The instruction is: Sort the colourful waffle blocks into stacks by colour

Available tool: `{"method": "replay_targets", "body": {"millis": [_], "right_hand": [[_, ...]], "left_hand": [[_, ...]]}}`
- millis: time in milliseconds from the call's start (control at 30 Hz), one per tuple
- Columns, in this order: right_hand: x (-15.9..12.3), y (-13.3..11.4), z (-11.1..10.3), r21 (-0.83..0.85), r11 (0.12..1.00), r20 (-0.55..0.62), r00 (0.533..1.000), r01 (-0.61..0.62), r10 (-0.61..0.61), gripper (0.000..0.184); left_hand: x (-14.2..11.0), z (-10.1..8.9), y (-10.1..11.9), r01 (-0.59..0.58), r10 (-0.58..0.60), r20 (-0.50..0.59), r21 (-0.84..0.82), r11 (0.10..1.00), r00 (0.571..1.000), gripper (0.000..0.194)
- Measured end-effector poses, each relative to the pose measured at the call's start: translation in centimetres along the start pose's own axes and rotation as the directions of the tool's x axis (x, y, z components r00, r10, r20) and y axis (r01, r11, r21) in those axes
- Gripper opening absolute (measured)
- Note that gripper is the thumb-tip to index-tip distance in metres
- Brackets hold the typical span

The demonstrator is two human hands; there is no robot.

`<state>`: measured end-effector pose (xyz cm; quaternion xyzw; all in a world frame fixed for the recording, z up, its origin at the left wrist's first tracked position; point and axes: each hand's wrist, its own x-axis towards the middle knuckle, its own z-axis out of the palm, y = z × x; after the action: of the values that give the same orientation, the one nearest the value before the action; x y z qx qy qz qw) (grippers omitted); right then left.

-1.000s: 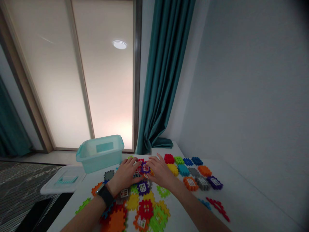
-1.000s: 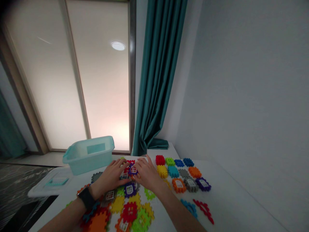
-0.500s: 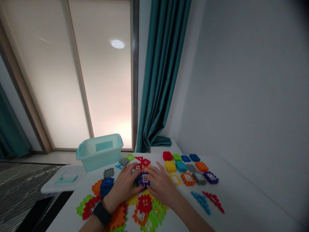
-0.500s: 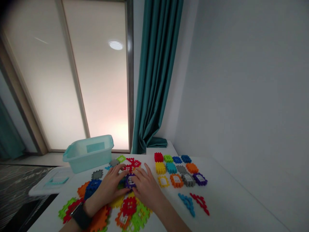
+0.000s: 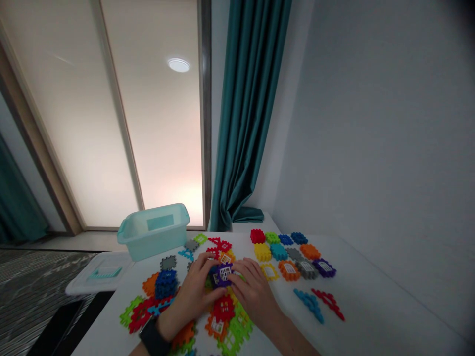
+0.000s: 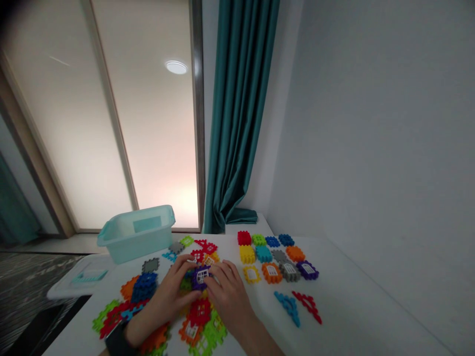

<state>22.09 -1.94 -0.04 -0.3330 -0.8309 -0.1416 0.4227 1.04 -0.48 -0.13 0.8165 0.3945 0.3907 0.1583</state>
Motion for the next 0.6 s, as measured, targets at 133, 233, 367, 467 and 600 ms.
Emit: {"method": "replay_targets", "body": {"millis": [133,233,367,467,600], "right_hand": [[-0.2,-0.4,0.1,0.134,0.984,-0.051,0.991,-0.114,0.121,0.015],[-0.4,-0.6,0.5,0.280,0.932,-0.050,0.965,-0.233,0.256,0.009],[-0.2,-0.6,0.6,0.457,0.787,0.035,0.893,-0.414,0.449,0.012],[0.1,-0.8,0.3,0.544,0.666,0.131,0.835,-0.511,0.534,0.017],[0.1,-1.6,0.2,0.586,0.589,0.208,0.806,-0.556,0.554,0.024]], "left_hand": [[0.1,-0.1,0.1,-0.016,0.013,-0.026,-0.103,0.995,1.000,0.032],[0.2,-0.1,0.1,-0.035,0.031,-0.032,-0.151,0.988,0.999,0.027],[0.3,-0.2,0.3,-0.044,0.036,-0.041,-0.208,0.977,0.998,0.022],[0.4,-0.2,0.6,-0.042,0.031,-0.045,-0.250,0.967,0.998,0.024],[0.6,-0.1,0.7,-0.020,-0.007,-0.101,-0.265,0.964,0.995,0.027]]}}
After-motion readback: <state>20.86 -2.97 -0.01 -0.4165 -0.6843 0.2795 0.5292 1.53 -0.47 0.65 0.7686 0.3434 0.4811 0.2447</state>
